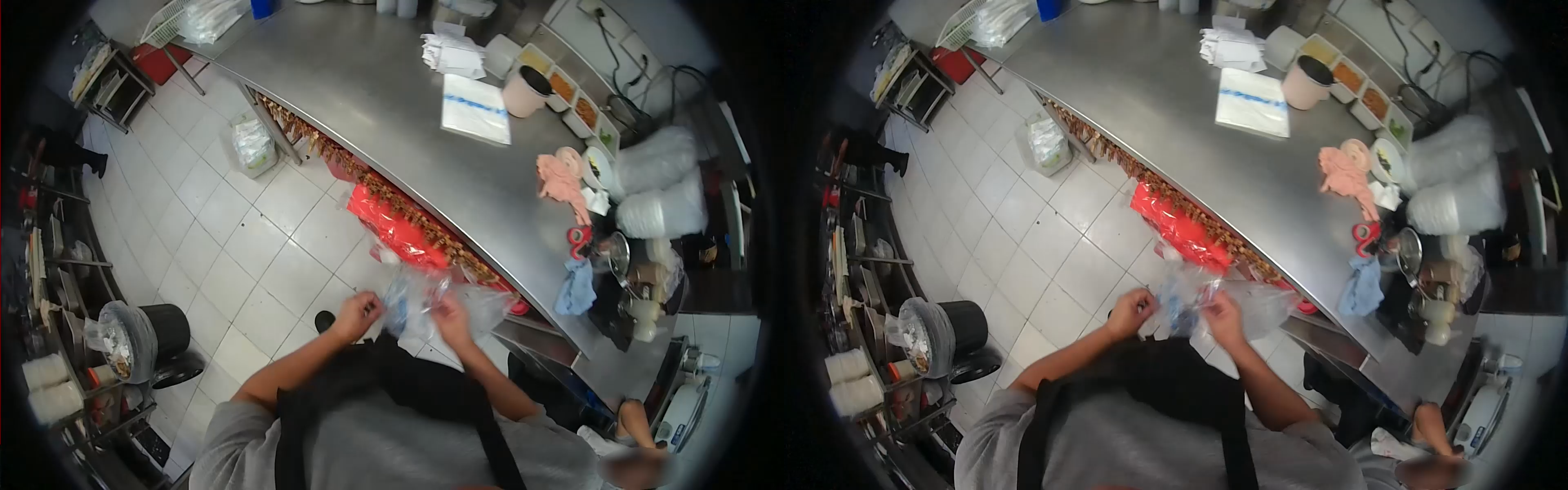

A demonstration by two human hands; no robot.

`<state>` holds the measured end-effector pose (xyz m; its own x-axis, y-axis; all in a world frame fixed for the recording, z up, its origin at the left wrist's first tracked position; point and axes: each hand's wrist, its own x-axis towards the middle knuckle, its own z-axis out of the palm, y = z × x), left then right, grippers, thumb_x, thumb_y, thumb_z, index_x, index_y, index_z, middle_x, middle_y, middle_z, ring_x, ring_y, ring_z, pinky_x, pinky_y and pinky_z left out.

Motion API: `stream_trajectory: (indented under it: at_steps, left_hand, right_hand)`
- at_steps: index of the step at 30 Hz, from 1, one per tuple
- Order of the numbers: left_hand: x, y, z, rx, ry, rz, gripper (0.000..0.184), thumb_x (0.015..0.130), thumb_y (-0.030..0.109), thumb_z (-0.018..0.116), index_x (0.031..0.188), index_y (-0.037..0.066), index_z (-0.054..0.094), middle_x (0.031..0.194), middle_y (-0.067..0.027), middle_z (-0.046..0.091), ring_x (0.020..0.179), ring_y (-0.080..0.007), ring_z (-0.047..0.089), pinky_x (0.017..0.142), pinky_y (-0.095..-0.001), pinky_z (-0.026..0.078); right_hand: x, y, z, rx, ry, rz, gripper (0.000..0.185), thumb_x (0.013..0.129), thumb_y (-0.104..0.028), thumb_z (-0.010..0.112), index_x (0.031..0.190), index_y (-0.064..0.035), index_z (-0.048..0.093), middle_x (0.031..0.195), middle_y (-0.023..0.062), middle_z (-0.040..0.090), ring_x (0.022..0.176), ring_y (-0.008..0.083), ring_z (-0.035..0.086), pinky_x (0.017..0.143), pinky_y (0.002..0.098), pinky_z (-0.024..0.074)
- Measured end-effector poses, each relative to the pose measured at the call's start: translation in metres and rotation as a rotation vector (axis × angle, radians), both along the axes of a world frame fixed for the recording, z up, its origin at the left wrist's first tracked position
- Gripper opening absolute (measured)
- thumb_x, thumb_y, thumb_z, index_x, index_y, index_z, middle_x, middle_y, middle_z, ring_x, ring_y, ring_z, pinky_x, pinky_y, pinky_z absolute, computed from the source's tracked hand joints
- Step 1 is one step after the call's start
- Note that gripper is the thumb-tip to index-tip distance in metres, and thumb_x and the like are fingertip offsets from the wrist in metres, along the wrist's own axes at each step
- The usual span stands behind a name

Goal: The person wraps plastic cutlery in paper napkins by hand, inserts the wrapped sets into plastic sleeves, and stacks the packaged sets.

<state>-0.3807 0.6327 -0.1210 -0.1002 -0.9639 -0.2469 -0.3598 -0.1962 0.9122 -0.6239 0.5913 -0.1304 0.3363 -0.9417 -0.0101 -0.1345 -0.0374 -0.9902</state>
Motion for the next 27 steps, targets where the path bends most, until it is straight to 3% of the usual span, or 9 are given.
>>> stream_trajectory:
  at_steps: [4,8,11,12,16,19,20,23,27]
  left_hand:
    - [-0.005,-0.032,0.079,-0.627,-0.032,0.232,0.041,0.071,-0.003,0.065,0.108,0.009,0.053,0.121,-0.0098,0.048,0.114,-0.0255,0.047,0.086,-0.0359,0.045]
    - [-0.018,-0.058,0.108,0.058,1.075,0.299,0.072,0.089,0.047,0.056,0.145,0.024,0.017,0.141,-0.0059,0.031,0.127,-0.0280,0.035,0.098,-0.0496,0.038]
    - [-0.042,-0.076,0.116,0.113,1.259,0.035,0.077,0.087,0.063,0.044,0.148,0.029,0.010,0.142,-0.0067,0.028,0.128,-0.0259,0.034,0.096,-0.0528,0.037]
    - [-0.051,-0.084,0.135,0.092,1.322,0.050,0.067,0.089,0.047,0.056,0.143,0.020,0.026,0.135,-0.0076,0.041,0.120,-0.0208,0.044,0.093,-0.0453,0.042]
    - [-0.040,-0.131,0.125,-0.318,0.167,0.173,0.032,0.085,0.011,0.065,0.111,0.002,0.048,0.098,-0.0064,0.064,0.094,-0.0117,0.060,0.080,-0.0275,0.050]
    - [-0.014,-0.169,0.130,-0.246,0.331,0.274,0.039,0.082,0.010,0.069,0.114,0.003,0.047,0.081,-0.0037,0.061,0.073,-0.0075,0.060,0.059,-0.0225,0.048]
    - [0.001,-0.178,0.133,-0.071,0.590,0.226,0.045,0.087,0.022,0.066,0.122,0.007,0.042,0.089,-0.0066,0.063,0.077,-0.0122,0.062,0.064,-0.0279,0.051]
    - [0.025,-0.195,0.137,0.112,1.139,0.182,0.049,0.092,0.036,0.057,0.128,0.011,0.035,0.097,-0.0100,0.063,0.083,-0.0178,0.063,0.071,-0.0328,0.053]
    - [0.054,-0.238,0.106,0.170,0.880,0.208,0.024,0.092,0.030,0.059,0.106,0.012,0.053,0.086,-0.0047,0.063,0.074,-0.0133,0.062,0.066,-0.0270,0.050]
  right_hand:
    - [-0.033,-0.043,0.131,0.353,-0.510,-0.268,0.035,0.082,0.004,0.059,0.117,0.0001,0.055,0.110,0.0060,0.058,0.080,0.0144,0.059,0.070,0.0250,0.0486]
    - [-0.062,-0.059,0.178,0.398,-0.755,-0.229,0.038,0.081,-0.003,0.062,0.117,0.0003,0.053,0.087,0.0064,0.061,0.076,0.0170,0.059,0.071,0.0260,0.0498]
    - [-0.069,-0.060,0.177,0.392,-0.775,-0.131,0.039,0.080,-0.002,0.062,0.117,0.0008,0.052,0.087,0.0075,0.060,0.073,0.0167,0.058,0.069,0.0255,0.0493]
    - [-0.071,-0.060,0.172,0.405,-0.761,-0.094,0.039,0.080,-0.002,0.062,0.117,0.0009,0.052,0.088,0.0079,0.060,0.073,0.0165,0.058,0.068,0.0254,0.0491]
    - [-0.079,-0.082,0.141,0.279,-0.598,-0.220,0.036,0.084,0.003,0.055,0.120,-0.0005,0.052,0.124,0.0078,0.053,0.079,0.0129,0.057,0.066,0.0248,0.0486]
    - [-0.071,-0.111,0.135,0.309,-0.513,-0.242,0.033,0.091,-0.007,0.052,0.123,-0.0002,0.052,0.123,0.0092,0.055,0.082,0.0134,0.059,0.067,0.0259,0.0500]
    - [-0.066,-0.122,0.138,0.336,-0.546,-0.172,0.040,0.095,-0.025,0.050,0.126,-0.0008,0.050,0.117,0.0103,0.059,0.088,0.0178,0.061,0.070,0.0299,0.0517]
    - [-0.040,-0.157,0.149,0.514,-0.822,-0.130,0.047,0.095,-0.035,0.050,0.127,-0.0009,0.049,0.125,0.0112,0.054,0.098,0.0229,0.059,0.074,0.0368,0.0524]
    - [0.016,-0.200,0.136,0.363,-0.664,-0.274,0.044,0.093,-0.038,0.053,0.118,-0.0015,0.053,0.121,0.0106,0.056,0.092,0.0219,0.060,0.071,0.0369,0.0531]
